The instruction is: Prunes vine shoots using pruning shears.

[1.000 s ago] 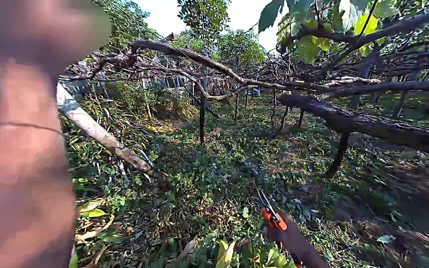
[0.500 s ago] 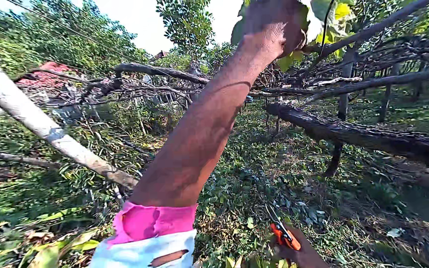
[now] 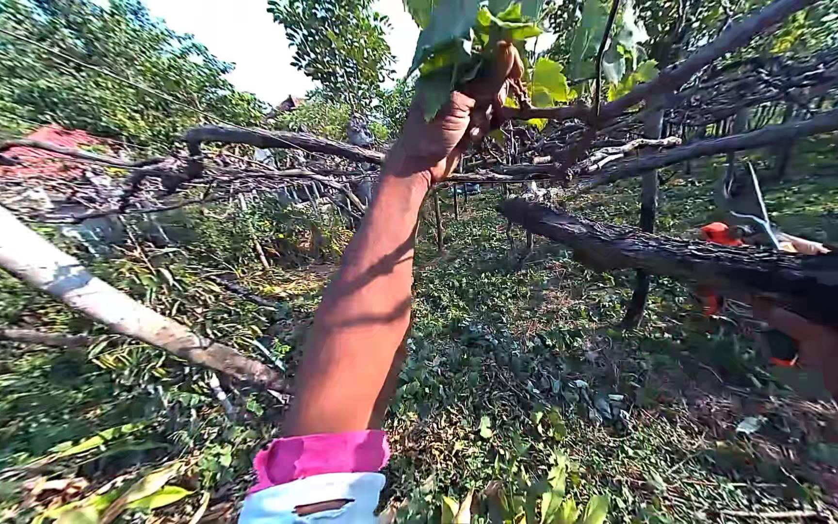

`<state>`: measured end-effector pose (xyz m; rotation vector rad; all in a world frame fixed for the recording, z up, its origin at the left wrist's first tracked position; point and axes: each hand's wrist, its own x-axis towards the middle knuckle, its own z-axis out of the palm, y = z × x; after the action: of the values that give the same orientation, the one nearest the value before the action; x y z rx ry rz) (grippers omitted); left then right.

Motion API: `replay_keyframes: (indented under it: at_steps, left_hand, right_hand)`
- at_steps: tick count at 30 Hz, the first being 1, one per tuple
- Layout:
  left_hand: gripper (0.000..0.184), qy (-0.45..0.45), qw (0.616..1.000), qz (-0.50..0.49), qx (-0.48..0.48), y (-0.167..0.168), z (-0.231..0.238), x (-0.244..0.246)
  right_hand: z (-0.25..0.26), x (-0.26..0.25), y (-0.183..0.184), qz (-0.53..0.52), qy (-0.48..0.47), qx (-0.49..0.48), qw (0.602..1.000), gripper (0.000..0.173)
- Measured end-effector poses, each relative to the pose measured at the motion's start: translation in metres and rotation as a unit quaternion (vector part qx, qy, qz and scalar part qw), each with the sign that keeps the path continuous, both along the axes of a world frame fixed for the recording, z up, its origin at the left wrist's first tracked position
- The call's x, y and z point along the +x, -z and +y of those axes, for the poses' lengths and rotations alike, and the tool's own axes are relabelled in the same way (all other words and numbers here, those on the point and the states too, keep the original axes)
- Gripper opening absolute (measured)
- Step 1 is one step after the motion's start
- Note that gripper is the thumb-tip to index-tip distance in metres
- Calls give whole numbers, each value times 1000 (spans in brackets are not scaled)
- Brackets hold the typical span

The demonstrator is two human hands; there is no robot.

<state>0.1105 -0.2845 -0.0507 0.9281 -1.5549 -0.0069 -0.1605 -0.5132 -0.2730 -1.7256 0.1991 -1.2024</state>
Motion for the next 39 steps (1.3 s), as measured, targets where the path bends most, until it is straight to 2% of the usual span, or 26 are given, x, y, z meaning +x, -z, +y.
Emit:
replay_keyframes:
  at_steps: [2, 4, 6, 8, 10, 12, 13, 14, 15, 17, 19, 22, 24, 26, 29, 31, 32, 35, 37, 39]
  left_hand:
    - [19, 65, 997, 16, 28, -6, 8, 3]
    - [28, 115, 992, 42, 30, -10, 12, 10]
    - [34, 162, 984, 77, -21, -10, 14, 21]
    - [40, 178, 972, 129, -78, -6, 18, 28]
    - [42, 85, 986, 128, -69, 6, 26, 25]
    - [32, -85, 995, 36, 42, 28, 39, 11]
    - [18, -177, 976, -44, 121, 39, 49, 4]
    - [7, -257, 937, -121, 204, 48, 59, -1]
    - [24, -308, 892, -180, 278, 53, 68, -2]
    - [38, -320, 844, -270, 336, 51, 68, 2]
    - [40, -363, 825, -319, 292, 37, 64, -3]
    - [36, -478, 811, -274, 197, 19, 65, -41]
    - [31, -475, 824, -306, 44, 13, 59, -21]
    - [29, -462, 835, -296, -43, 6, 49, -11]
    - [29, -437, 864, -233, -93, -5, 32, -13]
    - [32, -422, 885, -181, -79, -11, 23, -15]
    - [31, -428, 887, -164, -62, -14, 20, -18]
    - [30, -424, 895, -135, -24, -25, 9, -24]
    - [26, -396, 911, -114, -6, -32, 4, -24]
    - [21, -361, 927, -99, 0, -36, -1, -25]
  right_hand:
    - [2, 8, -43, -28, -36, -14, 999, 27]
    - [-28, 21, -75, -16, -61, -175, 983, 41]
    - [-34, 28, -104, 17, 5, -315, 949, 45]
    - [-21, 35, -135, 80, 55, -357, 929, 34]
    - [-17, 43, -167, 131, 68, -368, 918, 25]
    - [-19, 51, -195, 157, 73, -407, 897, 20]
    - [-16, 54, -206, 164, 76, -429, 885, 17]
    - [-10, 58, -215, 171, 79, -437, 880, 16]
    - [-5, 62, -223, 178, 81, -438, 877, 16]
    - [-3, 72, -235, 189, 76, -445, 872, 20]
    - [-6, 84, -242, 182, 76, -467, 862, 20]
    - [-5, 93, -246, 160, 43, -487, 858, 17]
    - [-7, 98, -246, 126, 14, -502, 856, 17]
    - [-6, 104, -241, 100, -12, -478, 872, 17]
    - [-9, 105, -233, 92, -34, -465, 880, 18]
    - [-12, 105, -227, 92, -46, -450, 887, 19]
    - [-9, 105, -223, 82, -57, -409, 907, 19]
    - [10, 118, -213, -53, -121, -219, 967, 19]
    - [21, 130, -220, -146, -174, -169, 959, 28]
    - [38, 135, -231, -164, -225, -146, 949, 34]
